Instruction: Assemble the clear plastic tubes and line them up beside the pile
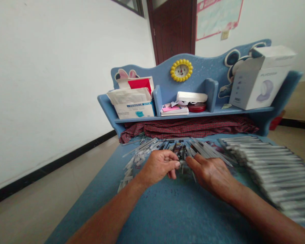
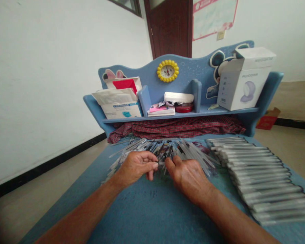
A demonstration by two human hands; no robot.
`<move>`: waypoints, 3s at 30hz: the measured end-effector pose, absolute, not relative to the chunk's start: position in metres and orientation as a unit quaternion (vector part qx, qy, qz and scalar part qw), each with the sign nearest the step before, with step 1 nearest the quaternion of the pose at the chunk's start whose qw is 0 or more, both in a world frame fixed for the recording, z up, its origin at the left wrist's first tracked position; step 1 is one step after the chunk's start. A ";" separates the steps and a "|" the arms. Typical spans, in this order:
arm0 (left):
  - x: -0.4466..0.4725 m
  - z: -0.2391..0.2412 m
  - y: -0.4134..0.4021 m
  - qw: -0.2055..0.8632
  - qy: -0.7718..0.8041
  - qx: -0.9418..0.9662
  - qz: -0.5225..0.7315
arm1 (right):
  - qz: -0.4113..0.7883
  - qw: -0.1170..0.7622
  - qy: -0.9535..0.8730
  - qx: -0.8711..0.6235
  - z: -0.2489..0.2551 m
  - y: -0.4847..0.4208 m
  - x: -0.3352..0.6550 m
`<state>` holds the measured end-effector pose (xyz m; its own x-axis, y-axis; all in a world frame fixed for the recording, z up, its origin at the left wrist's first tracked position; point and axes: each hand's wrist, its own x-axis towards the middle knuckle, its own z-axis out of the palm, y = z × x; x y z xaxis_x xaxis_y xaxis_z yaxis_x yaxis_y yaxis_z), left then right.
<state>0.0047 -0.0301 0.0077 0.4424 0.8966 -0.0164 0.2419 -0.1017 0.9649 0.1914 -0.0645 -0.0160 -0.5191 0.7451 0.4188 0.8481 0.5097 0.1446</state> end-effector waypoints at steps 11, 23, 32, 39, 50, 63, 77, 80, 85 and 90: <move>0.004 0.006 -0.028 0.530 0.414 0.661 0.333 | -0.151 0.149 -0.860 -0.464 -0.012 -0.067 0.190; 0.003 0.008 -0.028 0.503 0.429 0.687 0.303 | -0.144 0.133 -0.860 -0.472 -0.011 -0.067 0.189; 0.001 0.007 -0.026 0.470 0.445 0.710 0.278 | -0.142 0.137 -0.854 -0.482 -0.010 -0.066 0.188; 0.002 0.007 -0.027 0.503 0.430 0.691 0.291 | -0.138 0.137 -0.860 -0.472 -0.012 -0.067 0.187; 0.002 0.007 -0.027 0.476 0.458 0.705 0.260 | -0.136 0.131 -0.863 -0.469 -0.010 -0.067 0.187; 0.003 0.006 -0.027 0.475 0.463 0.706 0.248 | -0.133 0.133 -0.863 -0.469 -0.011 -0.068 0.187; 0.003 0.005 -0.028 0.486 0.459 0.703 0.242 | -0.130 0.131 -0.865 -0.466 -0.012 -0.068 0.187; 0.004 0.004 -0.027 0.494 0.460 0.692 0.257 | -0.133 0.130 -0.864 -0.467 -0.012 -0.068 0.187; 0.001 0.005 -0.027 0.471 0.471 0.717 0.203 | -0.136 0.132 -0.862 -0.470 -0.012 -0.067 0.187; 0.002 0.007 -0.028 0.476 0.467 0.715 0.211 | -0.130 0.129 -0.867 -0.464 -0.012 -0.068 0.187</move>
